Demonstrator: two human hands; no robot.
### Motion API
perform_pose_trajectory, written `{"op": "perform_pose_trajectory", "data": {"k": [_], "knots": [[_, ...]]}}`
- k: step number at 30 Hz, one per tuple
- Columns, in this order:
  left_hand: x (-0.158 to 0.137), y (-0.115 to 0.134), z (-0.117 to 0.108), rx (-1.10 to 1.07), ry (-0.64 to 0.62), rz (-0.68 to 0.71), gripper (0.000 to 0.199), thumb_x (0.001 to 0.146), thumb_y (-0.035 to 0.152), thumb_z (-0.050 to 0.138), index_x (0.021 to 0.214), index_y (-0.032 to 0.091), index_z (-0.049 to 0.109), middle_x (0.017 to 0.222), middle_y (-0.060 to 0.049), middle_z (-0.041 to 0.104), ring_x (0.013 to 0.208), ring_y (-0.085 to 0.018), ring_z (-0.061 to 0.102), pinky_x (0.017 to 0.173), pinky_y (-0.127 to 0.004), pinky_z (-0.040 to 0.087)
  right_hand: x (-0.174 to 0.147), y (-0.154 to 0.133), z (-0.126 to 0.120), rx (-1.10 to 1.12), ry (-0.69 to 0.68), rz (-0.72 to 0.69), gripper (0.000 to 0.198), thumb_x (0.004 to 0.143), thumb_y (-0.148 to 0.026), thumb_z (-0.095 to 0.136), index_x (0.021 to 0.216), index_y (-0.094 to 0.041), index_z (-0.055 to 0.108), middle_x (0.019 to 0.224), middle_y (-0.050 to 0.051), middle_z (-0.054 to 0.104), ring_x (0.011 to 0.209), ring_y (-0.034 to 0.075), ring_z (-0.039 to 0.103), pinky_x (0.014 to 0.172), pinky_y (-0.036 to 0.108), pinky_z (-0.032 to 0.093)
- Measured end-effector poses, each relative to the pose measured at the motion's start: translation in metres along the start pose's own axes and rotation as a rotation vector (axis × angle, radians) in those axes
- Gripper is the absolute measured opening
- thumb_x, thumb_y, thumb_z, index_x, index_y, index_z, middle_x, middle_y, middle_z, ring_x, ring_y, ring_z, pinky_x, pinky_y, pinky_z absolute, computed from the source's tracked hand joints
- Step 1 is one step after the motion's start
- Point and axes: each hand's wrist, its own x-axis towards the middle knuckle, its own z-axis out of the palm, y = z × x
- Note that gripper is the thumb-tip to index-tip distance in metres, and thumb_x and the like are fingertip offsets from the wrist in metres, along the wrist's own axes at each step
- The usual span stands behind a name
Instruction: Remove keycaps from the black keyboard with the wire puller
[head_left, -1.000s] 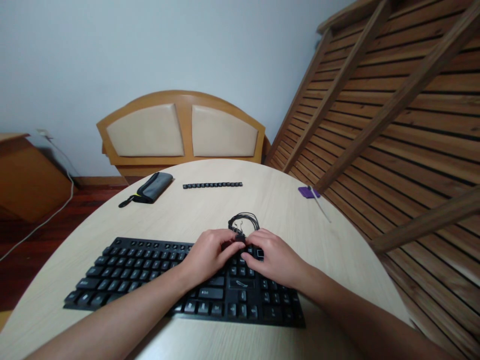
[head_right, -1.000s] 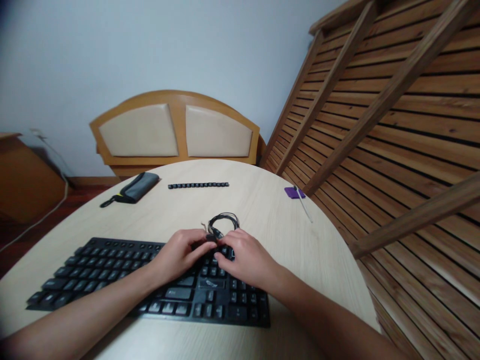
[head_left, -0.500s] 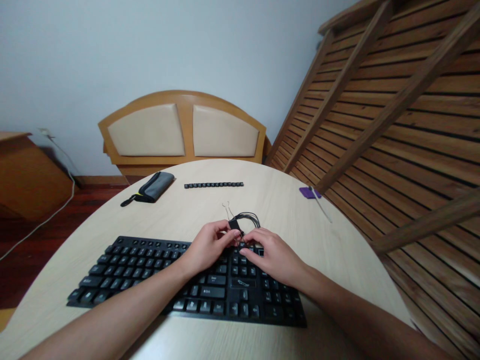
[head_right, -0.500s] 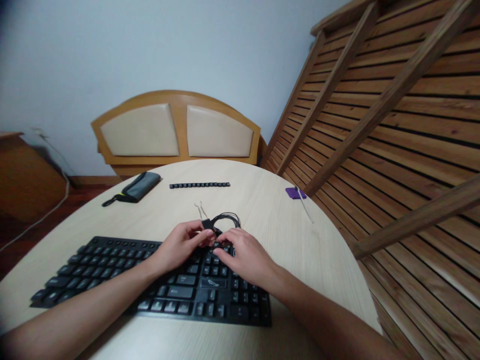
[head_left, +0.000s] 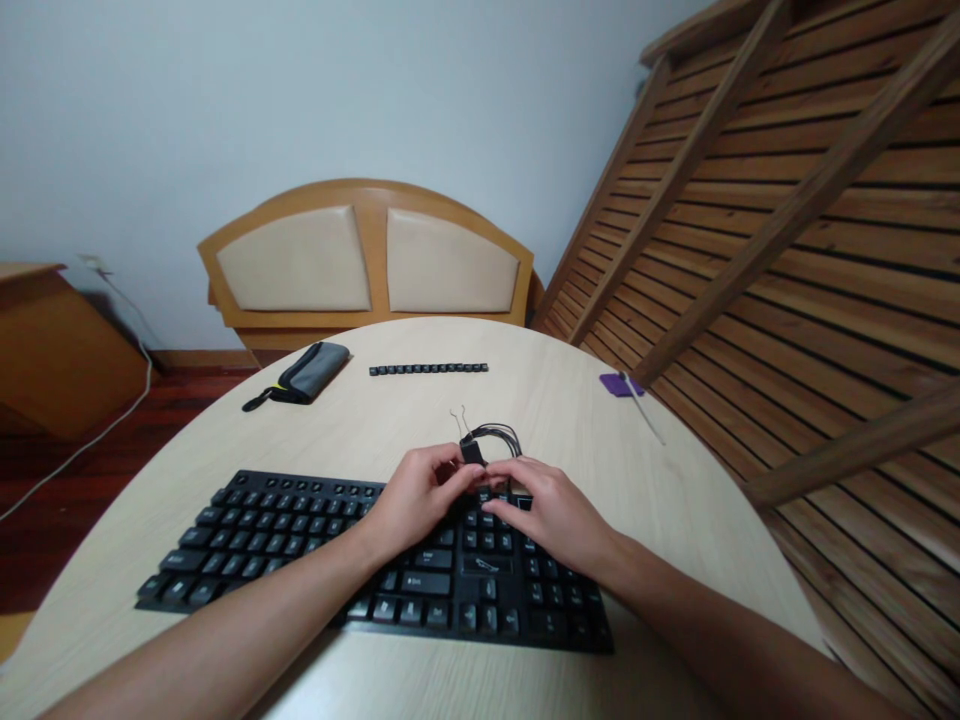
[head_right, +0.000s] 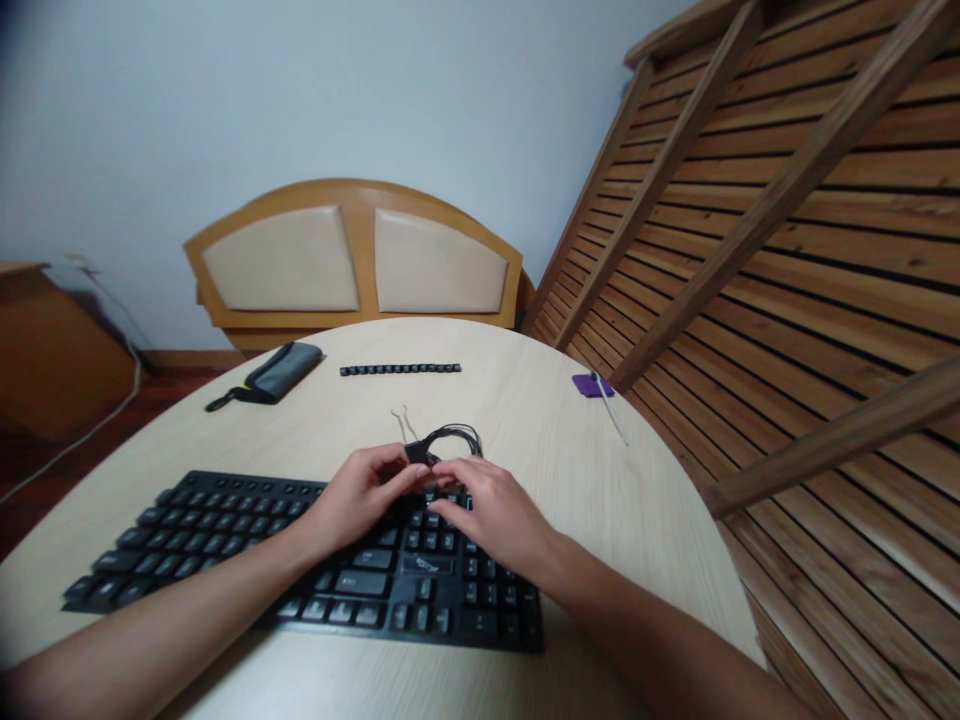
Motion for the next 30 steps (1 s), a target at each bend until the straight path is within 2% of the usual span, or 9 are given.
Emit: {"op": "perform_pose_trajectory", "data": {"k": [2,5,11,16,25,28,30], "knots": [[0.000,0.000,0.000,-0.036,0.002,-0.019,0.027,0.090,0.038,0.056,0.077,0.015,0.063,0.068,-0.003,0.066,0.063,-0.015,0.059,0.059,-0.026,0.044,0.000,-0.002,-0.001,0.027,0.020,-0.005,0.028,0.082,-0.019,0.070,0.108,-0.021,0.059,0.102,0.002,0.068,0.094,0.015,0.064,0.086,0.028,0.050],[0.000,0.002,-0.002,-0.066,0.002,-0.033,0.028,0.089,0.038,0.057,0.075,0.015,0.061,0.068,-0.002,0.066,0.064,-0.015,0.060,0.060,-0.026,0.044,0.000,-0.005,-0.003,0.007,0.012,-0.051,0.018,0.085,-0.020,0.068,0.101,-0.022,0.062,0.098,0.000,0.069,0.095,0.015,0.063,0.087,0.029,0.048],[0.000,0.001,-0.002,-0.041,0.000,-0.002,0.028,0.089,0.038,0.057,0.074,0.015,0.062,0.065,-0.001,0.063,0.062,-0.014,0.056,0.058,-0.024,0.042,0.000,-0.004,-0.004,-0.008,-0.019,-0.096,0.014,0.091,-0.024,0.061,0.103,-0.024,0.067,0.099,0.001,0.070,0.097,0.017,0.061,0.090,0.033,0.047],[0.000,0.000,-0.001,-0.025,-0.004,0.002,0.028,0.090,0.038,0.056,0.077,0.014,0.063,0.066,0.000,0.063,0.062,-0.014,0.056,0.057,-0.023,0.041,0.001,-0.002,-0.005,0.016,-0.001,-0.133,0.016,0.088,-0.023,0.064,0.104,-0.024,0.067,0.109,0.003,0.065,0.107,0.019,0.056,0.095,0.036,0.044],[0.002,0.002,0.001,-0.067,-0.041,-0.050,0.028,0.089,0.037,0.056,0.071,0.016,0.058,0.061,0.001,0.063,0.057,-0.013,0.056,0.055,-0.023,0.040,0.007,-0.006,-0.015,0.210,-0.134,0.010,0.011,0.085,-0.025,0.068,0.096,-0.024,0.069,0.108,0.004,0.060,0.110,0.019,0.054,0.100,0.037,0.041],[0.003,0.000,0.001,-0.088,-0.035,-0.053,0.029,0.089,0.038,0.056,0.071,0.016,0.058,0.064,-0.001,0.064,0.060,-0.014,0.057,0.057,-0.025,0.042,0.007,-0.008,-0.019,0.265,-0.188,0.006,0.010,0.085,-0.025,0.067,0.095,-0.023,0.068,0.107,0.003,0.060,0.109,0.018,0.055,0.101,0.037,0.041],[0.004,-0.002,0.001,-0.094,-0.013,-0.054,0.029,0.089,0.039,0.055,0.073,0.015,0.060,0.067,-0.002,0.066,0.062,-0.015,0.059,0.059,-0.026,0.044,0.009,-0.007,-0.021,0.291,-0.168,0.010,0.010,0.085,-0.023,0.066,0.095,-0.022,0.067,0.106,0.003,0.061,0.105,0.018,0.057,0.097,0.035,0.043]]}}
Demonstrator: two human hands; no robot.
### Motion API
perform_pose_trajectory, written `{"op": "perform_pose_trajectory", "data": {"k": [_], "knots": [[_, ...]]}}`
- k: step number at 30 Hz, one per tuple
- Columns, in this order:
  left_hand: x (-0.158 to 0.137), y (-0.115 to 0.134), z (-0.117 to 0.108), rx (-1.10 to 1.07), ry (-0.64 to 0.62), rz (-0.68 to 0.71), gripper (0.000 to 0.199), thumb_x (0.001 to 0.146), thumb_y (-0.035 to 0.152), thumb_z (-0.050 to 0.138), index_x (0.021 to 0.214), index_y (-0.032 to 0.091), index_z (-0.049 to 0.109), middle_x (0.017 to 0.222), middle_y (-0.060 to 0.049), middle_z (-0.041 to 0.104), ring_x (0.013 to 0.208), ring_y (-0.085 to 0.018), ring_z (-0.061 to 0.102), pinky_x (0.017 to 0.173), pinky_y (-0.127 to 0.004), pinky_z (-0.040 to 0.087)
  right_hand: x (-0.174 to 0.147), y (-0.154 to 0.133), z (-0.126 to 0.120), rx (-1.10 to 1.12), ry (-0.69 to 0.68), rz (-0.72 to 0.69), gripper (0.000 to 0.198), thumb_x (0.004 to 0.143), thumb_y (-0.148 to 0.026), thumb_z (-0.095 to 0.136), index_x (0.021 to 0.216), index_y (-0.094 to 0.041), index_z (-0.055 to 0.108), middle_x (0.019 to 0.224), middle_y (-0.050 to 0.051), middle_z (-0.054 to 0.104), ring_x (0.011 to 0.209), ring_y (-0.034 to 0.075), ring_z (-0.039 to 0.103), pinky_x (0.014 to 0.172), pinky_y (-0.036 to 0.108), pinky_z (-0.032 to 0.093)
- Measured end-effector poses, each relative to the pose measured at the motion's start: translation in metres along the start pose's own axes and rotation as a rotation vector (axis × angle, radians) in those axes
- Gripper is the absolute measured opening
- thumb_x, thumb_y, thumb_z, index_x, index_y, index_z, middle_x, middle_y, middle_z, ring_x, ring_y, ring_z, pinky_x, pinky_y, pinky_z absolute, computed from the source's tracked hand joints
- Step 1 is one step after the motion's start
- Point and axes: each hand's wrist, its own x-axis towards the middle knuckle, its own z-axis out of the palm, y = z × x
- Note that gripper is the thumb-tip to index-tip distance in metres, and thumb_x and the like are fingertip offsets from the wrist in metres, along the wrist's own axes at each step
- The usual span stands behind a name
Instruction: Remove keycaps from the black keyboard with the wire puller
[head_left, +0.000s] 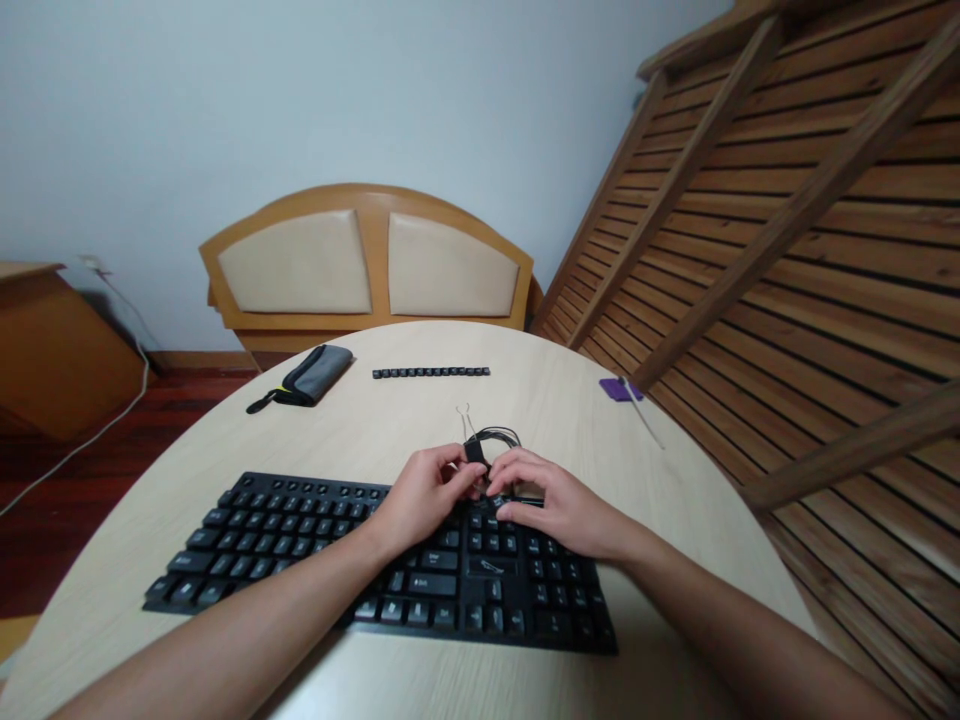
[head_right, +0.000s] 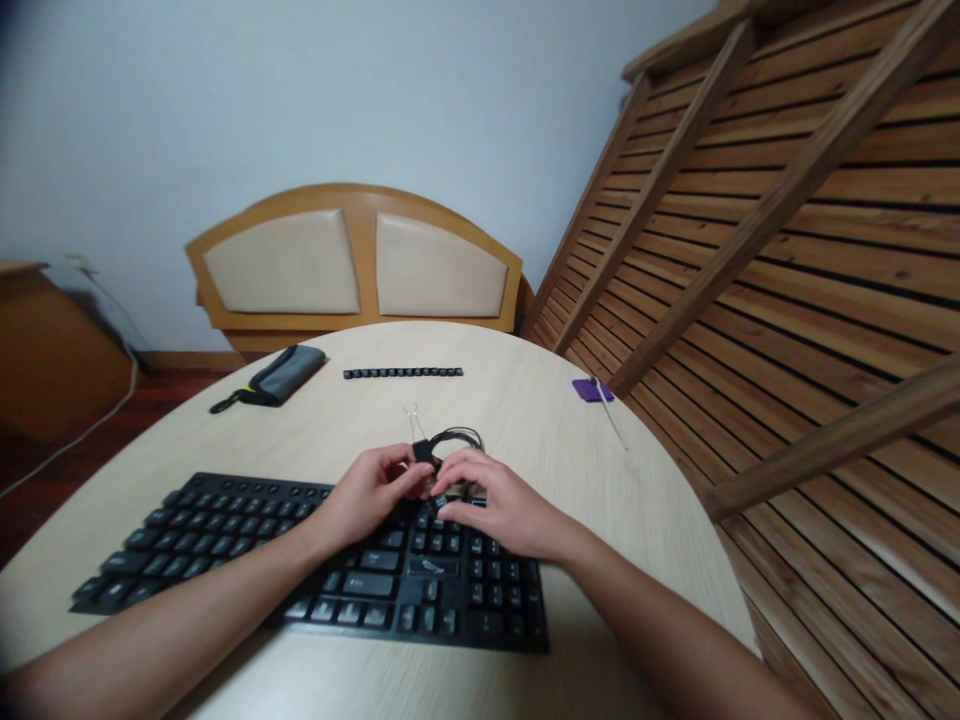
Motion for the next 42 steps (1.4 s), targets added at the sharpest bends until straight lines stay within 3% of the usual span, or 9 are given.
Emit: {"op": "perform_pose_trajectory", "data": {"k": [6,10,15,22,42], "knots": [[0.002,-0.006,0.000,0.043,0.033,0.011,0.028,0.090,0.038,0.054,0.075,0.015,0.062,0.069,-0.003,0.066,0.064,-0.015,0.058,0.060,-0.027,0.042,0.023,0.036,-0.022,-0.087,0.287,0.120,0.021,0.085,-0.028,0.063,0.103,-0.017,0.066,0.098,0.006,0.068,0.088,0.017,0.062,0.081,0.031,0.049],[0.003,-0.006,0.000,0.089,0.025,0.012,0.029,0.090,0.038,0.054,0.073,0.015,0.062,0.067,-0.003,0.065,0.063,-0.015,0.057,0.059,-0.027,0.040,0.053,0.076,-0.048,-0.367,0.389,0.184,0.023,0.085,-0.027,0.061,0.103,-0.015,0.068,0.092,0.006,0.071,0.080,0.015,0.063,0.076,0.027,0.049],[0.002,-0.006,0.000,0.077,0.016,0.021,0.029,0.090,0.037,0.053,0.073,0.015,0.061,0.066,-0.002,0.062,0.062,-0.015,0.054,0.058,-0.026,0.038,0.091,0.109,-0.068,-0.510,0.412,0.244,0.019,0.080,-0.023,0.065,0.096,-0.016,0.072,0.082,0.006,0.072,0.075,0.017,0.063,0.073,0.026,0.046],[0.002,-0.005,0.000,0.086,0.010,0.008,0.029,0.090,0.037,0.054,0.071,0.015,0.060,0.065,-0.001,0.062,0.062,-0.015,0.055,0.059,-0.025,0.039,0.123,0.128,-0.068,-0.637,0.451,0.328,0.020,0.082,-0.025,0.063,0.099,-0.021,0.071,0.092,0.006,0.073,0.082,0.018,0.064,0.075,0.027,0.044],[0.002,0.000,0.000,0.081,0.005,-0.013,0.030,0.090,0.037,0.053,0.072,0.015,0.061,0.065,0.000,0.061,0.061,-0.014,0.053,0.058,-0.025,0.038,0.147,0.150,-0.058,-0.639,0.492,0.288,0.022,0.087,-0.021,0.056,0.107,-0.020,0.067,0.104,0.006,0.071,0.092,0.018,0.063,0.081,0.027,0.044]]}}
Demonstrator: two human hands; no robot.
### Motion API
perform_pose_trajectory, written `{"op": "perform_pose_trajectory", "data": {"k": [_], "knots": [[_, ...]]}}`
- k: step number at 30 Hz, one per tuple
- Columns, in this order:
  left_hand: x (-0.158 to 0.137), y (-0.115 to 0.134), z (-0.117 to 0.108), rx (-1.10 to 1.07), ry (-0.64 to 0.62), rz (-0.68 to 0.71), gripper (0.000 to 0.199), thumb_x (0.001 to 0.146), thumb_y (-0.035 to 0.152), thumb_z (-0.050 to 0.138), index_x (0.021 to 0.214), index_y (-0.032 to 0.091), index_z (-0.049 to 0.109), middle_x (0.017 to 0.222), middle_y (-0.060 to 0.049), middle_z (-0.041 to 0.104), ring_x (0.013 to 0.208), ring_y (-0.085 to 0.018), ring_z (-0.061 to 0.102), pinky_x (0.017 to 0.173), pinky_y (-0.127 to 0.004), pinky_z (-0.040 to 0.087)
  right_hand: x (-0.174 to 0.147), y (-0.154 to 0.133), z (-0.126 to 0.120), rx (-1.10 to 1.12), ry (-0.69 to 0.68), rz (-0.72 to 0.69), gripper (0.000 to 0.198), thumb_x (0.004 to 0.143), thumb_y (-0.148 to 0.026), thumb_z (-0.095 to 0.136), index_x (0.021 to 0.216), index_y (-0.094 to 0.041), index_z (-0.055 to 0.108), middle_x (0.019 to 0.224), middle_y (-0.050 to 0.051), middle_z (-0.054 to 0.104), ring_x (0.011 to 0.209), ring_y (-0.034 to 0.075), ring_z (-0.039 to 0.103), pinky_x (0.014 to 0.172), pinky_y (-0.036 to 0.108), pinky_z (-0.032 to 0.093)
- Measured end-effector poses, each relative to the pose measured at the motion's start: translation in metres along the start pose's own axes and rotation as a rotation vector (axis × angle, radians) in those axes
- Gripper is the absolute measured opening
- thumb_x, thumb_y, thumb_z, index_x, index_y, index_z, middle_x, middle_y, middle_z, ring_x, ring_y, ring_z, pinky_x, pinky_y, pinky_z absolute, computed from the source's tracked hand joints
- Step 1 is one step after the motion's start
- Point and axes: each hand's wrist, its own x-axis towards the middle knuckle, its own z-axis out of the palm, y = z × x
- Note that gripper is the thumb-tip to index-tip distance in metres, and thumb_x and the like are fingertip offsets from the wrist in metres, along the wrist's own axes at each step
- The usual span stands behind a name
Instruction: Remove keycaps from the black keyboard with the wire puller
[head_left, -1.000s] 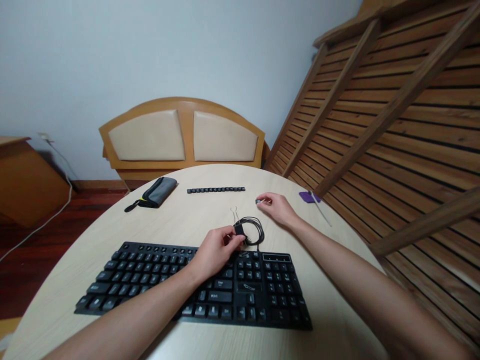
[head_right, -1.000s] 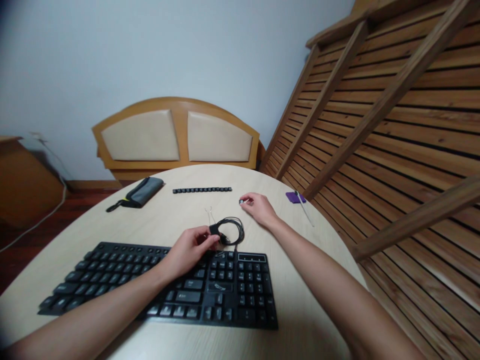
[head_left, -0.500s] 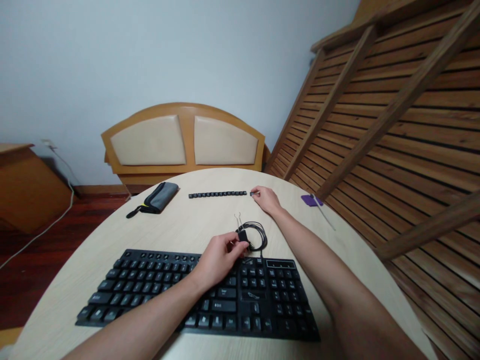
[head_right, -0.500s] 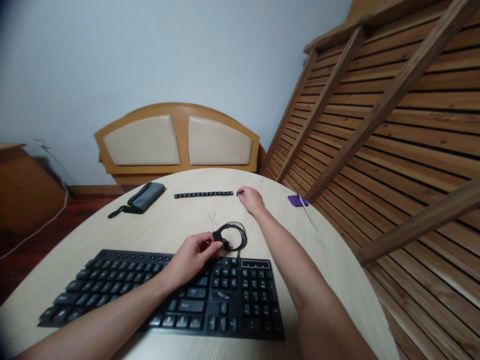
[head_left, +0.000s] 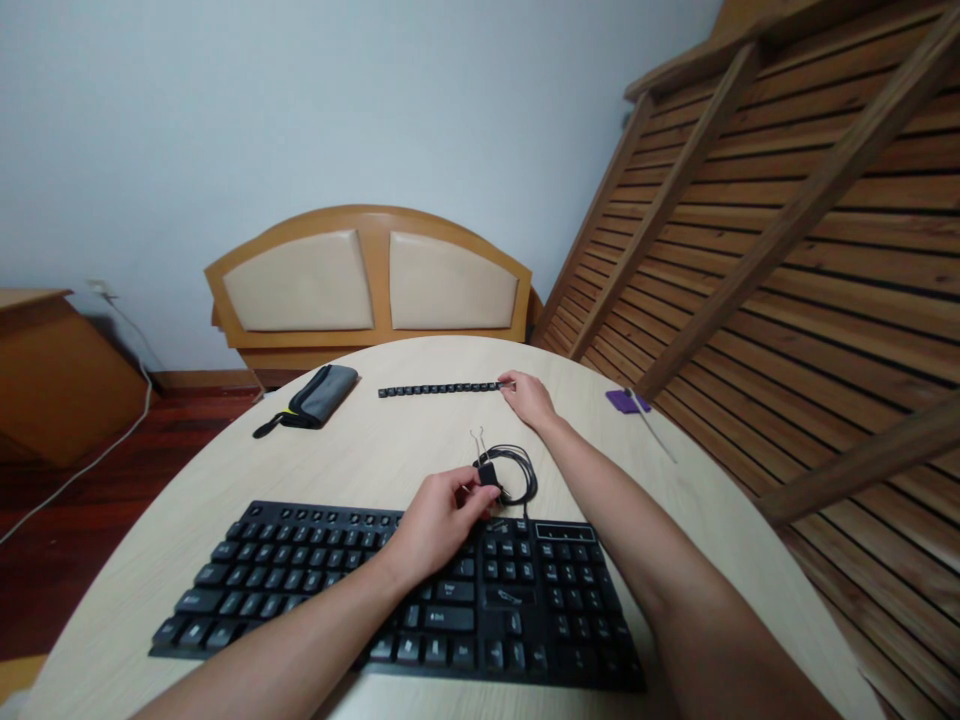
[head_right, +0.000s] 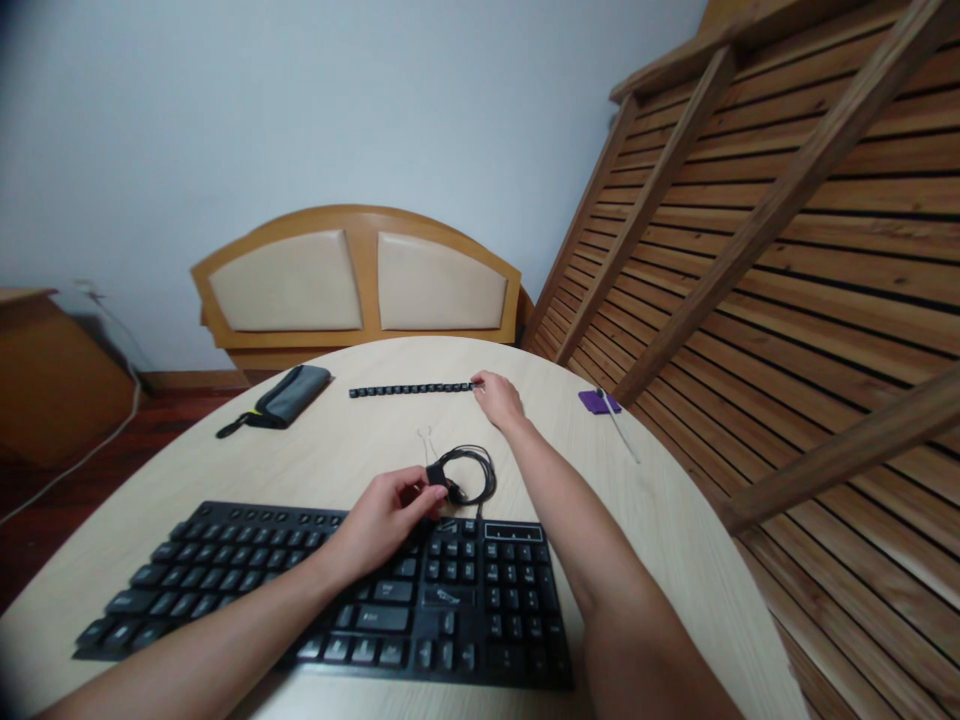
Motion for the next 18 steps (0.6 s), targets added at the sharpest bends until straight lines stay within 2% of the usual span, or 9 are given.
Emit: {"op": "perform_pose_trajectory", "data": {"k": [5,9,13,18], "knots": [[0.001,-0.003,0.001,-0.006,0.002,0.009,0.029,0.090,0.037,0.054,0.073,0.015,0.062,0.066,-0.001,0.063,0.062,-0.014,0.054,0.059,-0.025,0.038,0.000,0.000,-0.001,0.010,0.004,-0.002,0.026,0.086,-0.019,0.058,0.111,-0.019,0.063,0.109,0.007,0.069,0.093,0.018,0.064,0.083,0.027,0.046],[0.001,-0.003,0.000,-0.008,0.000,-0.003,0.030,0.090,0.038,0.054,0.073,0.014,0.063,0.066,-0.002,0.064,0.062,-0.015,0.055,0.058,-0.025,0.039,-0.012,-0.001,-0.013,0.005,-0.010,0.005,0.039,0.080,-0.018,0.064,0.118,-0.015,0.058,0.115,0.011,0.065,0.091,0.018,0.063,0.083,0.029,0.047],[0.001,-0.001,0.000,-0.012,-0.008,-0.006,0.030,0.089,0.038,0.054,0.074,0.014,0.064,0.067,-0.003,0.066,0.063,-0.016,0.058,0.059,-0.026,0.040,-0.046,-0.008,-0.041,0.006,-0.052,-0.006,0.042,0.076,-0.018,0.067,0.117,-0.015,0.059,0.112,0.011,0.064,0.087,0.019,0.063,0.080,0.031,0.046],[0.000,-0.001,-0.001,-0.011,-0.018,-0.009,0.029,0.089,0.038,0.055,0.078,0.014,0.066,0.069,-0.004,0.069,0.064,-0.016,0.061,0.059,-0.025,0.042,-0.109,-0.032,-0.084,0.067,-0.182,-0.054,0.016,0.085,-0.029,0.061,0.094,-0.018,0.068,0.084,0.005,0.069,0.076,0.017,0.063,0.070,0.028,0.046]]}}
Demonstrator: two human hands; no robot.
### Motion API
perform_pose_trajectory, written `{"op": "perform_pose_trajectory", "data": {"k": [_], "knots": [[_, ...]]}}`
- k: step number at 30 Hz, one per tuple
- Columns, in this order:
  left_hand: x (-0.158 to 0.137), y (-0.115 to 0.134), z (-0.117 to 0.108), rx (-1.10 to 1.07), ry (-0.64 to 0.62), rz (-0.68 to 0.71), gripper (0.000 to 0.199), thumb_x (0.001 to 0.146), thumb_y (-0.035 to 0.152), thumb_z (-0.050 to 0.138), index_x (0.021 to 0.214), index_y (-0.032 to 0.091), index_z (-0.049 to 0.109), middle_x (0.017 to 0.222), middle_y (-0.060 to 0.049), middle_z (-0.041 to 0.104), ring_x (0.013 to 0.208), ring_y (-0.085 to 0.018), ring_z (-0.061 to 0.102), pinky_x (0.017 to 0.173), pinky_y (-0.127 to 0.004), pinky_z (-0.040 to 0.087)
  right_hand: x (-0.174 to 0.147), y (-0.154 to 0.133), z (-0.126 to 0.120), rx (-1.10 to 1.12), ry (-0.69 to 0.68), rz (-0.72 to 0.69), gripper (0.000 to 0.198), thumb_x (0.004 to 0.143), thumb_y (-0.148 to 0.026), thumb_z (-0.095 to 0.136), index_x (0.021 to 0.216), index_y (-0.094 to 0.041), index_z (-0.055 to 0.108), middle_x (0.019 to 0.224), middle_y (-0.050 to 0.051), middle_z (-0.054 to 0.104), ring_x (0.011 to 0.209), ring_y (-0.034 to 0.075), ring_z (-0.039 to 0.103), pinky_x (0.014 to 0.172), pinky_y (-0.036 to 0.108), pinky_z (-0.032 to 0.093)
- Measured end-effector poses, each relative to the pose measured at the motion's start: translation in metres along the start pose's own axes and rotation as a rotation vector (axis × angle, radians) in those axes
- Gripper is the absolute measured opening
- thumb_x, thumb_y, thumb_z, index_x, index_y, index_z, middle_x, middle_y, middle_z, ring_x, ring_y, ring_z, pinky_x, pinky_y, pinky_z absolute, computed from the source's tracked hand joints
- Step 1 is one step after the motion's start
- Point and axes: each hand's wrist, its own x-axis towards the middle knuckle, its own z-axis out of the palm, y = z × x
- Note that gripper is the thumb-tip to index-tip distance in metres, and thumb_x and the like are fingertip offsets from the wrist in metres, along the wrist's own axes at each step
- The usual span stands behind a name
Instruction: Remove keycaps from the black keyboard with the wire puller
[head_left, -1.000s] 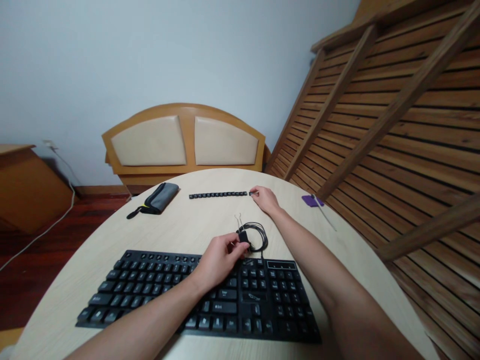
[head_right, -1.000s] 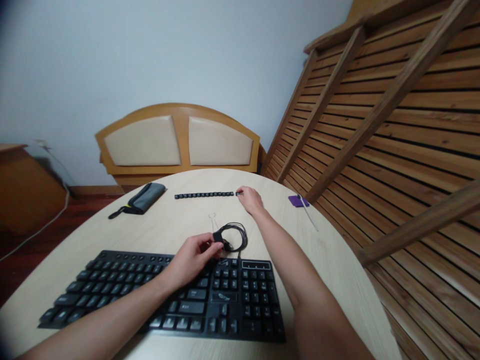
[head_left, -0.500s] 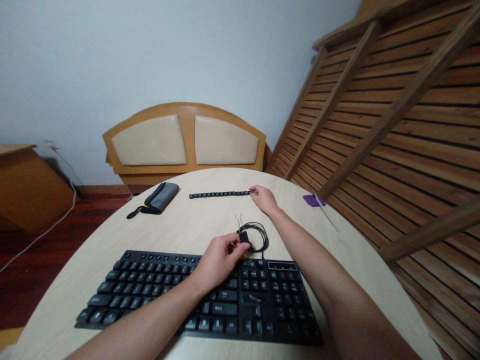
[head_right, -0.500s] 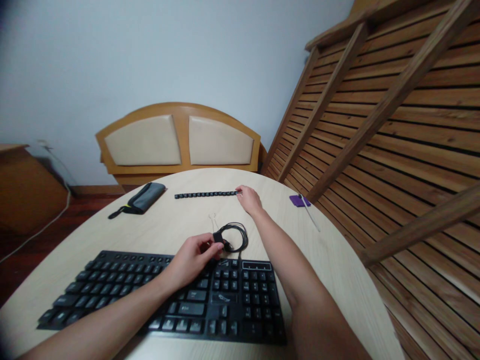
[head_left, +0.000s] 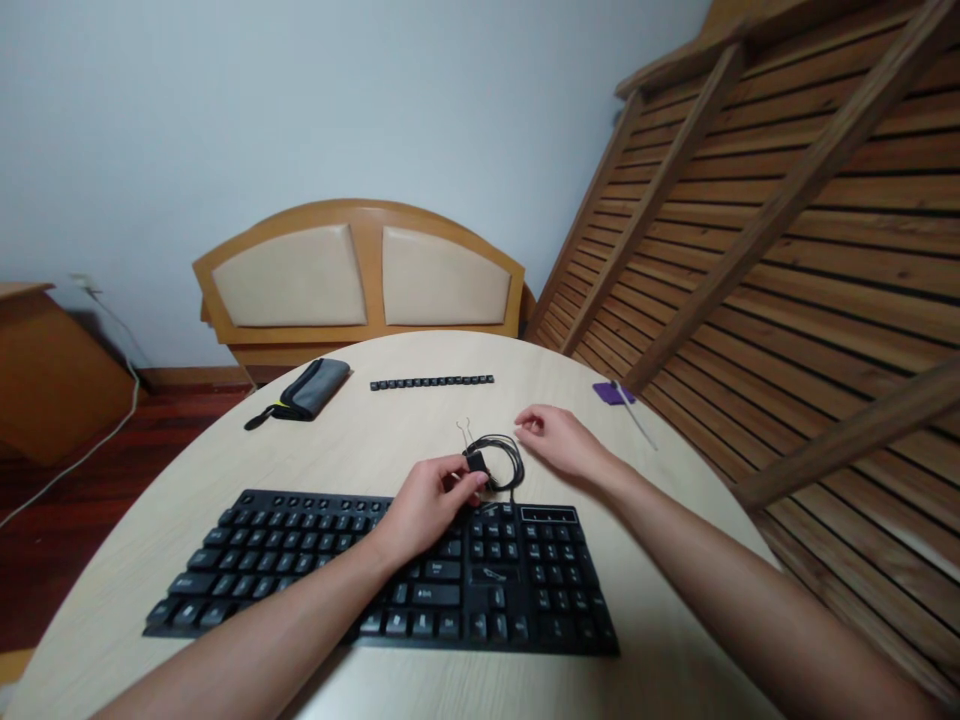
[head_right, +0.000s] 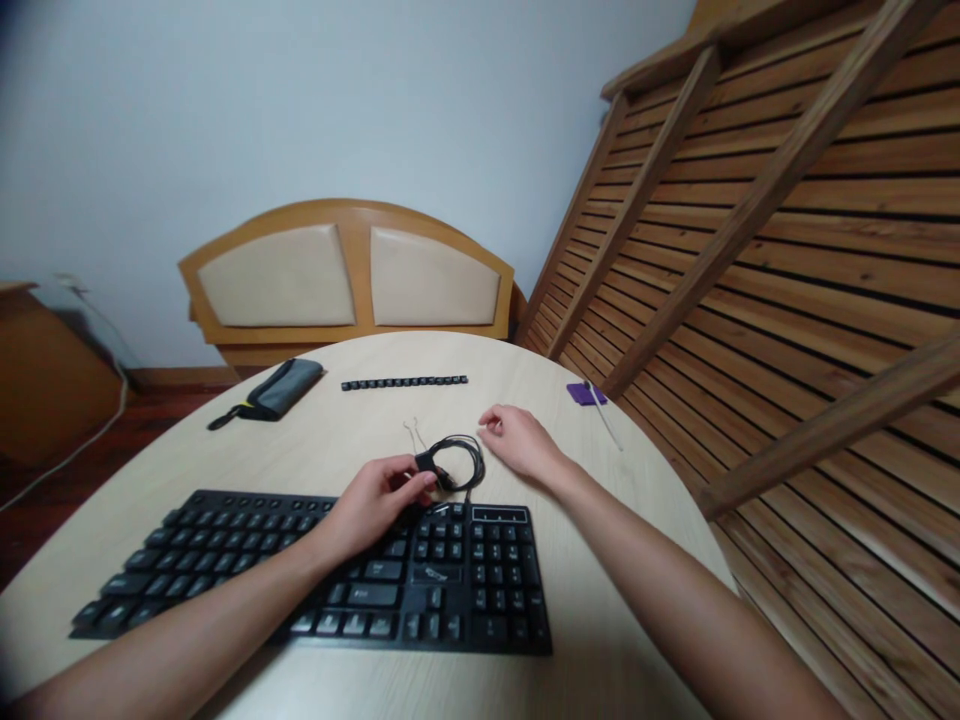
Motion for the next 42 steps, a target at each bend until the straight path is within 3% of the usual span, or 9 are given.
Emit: {"op": "perform_pose_trajectory", "data": {"k": [6,12,21,31,42], "knots": [[-0.001,0.000,-0.001,-0.039,-0.018,0.009,0.028,0.089,0.038,0.056,0.082,0.013,0.068,0.073,-0.005,0.071,0.069,-0.018,0.064,0.064,-0.027,0.046,-0.062,-0.031,-0.018,0.201,-0.179,-0.132,0.015,0.086,-0.028,0.062,0.097,-0.021,0.069,0.097,0.005,0.068,0.093,0.019,0.062,0.085,0.033,0.046],[-0.003,0.000,-0.002,-0.069,-0.055,0.032,0.025,0.089,0.036,0.057,0.087,0.014,0.070,0.075,-0.004,0.071,0.071,-0.017,0.064,0.065,-0.026,0.047,-0.074,-0.040,-0.010,0.270,-0.283,-0.172,0.025,0.083,-0.030,0.067,0.107,-0.023,0.065,0.106,0.004,0.065,0.101,0.019,0.060,0.091,0.033,0.045],[-0.003,0.005,-0.001,-0.013,-0.057,0.056,0.024,0.089,0.034,0.056,0.085,0.015,0.069,0.076,-0.004,0.071,0.072,-0.018,0.064,0.066,-0.027,0.047,-0.079,-0.050,0.006,0.272,-0.172,-0.114,0.022,0.078,-0.026,0.069,0.099,-0.021,0.065,0.097,0.003,0.064,0.089,0.018,0.061,0.082,0.031,0.047],[-0.011,0.027,-0.007,0.136,-0.059,0.021,0.022,0.091,0.032,0.054,0.081,0.016,0.066,0.076,-0.002,0.071,0.069,-0.017,0.063,0.063,-0.027,0.045,-0.081,-0.062,0.014,0.255,-0.173,-0.184,0.018,0.078,-0.022,0.066,0.095,-0.019,0.062,0.093,0.002,0.062,0.088,0.017,0.059,0.080,0.030,0.046],[-0.003,0.002,-0.001,-0.036,-0.052,0.063,0.026,0.092,0.037,0.053,0.083,0.014,0.063,0.075,-0.003,0.065,0.071,-0.017,0.059,0.067,-0.028,0.046,-0.080,-0.062,0.016,0.294,-0.160,-0.192,0.021,0.082,-0.020,0.062,0.103,-0.021,0.062,0.101,0.004,0.064,0.094,0.019,0.060,0.086,0.034,0.047]]}}
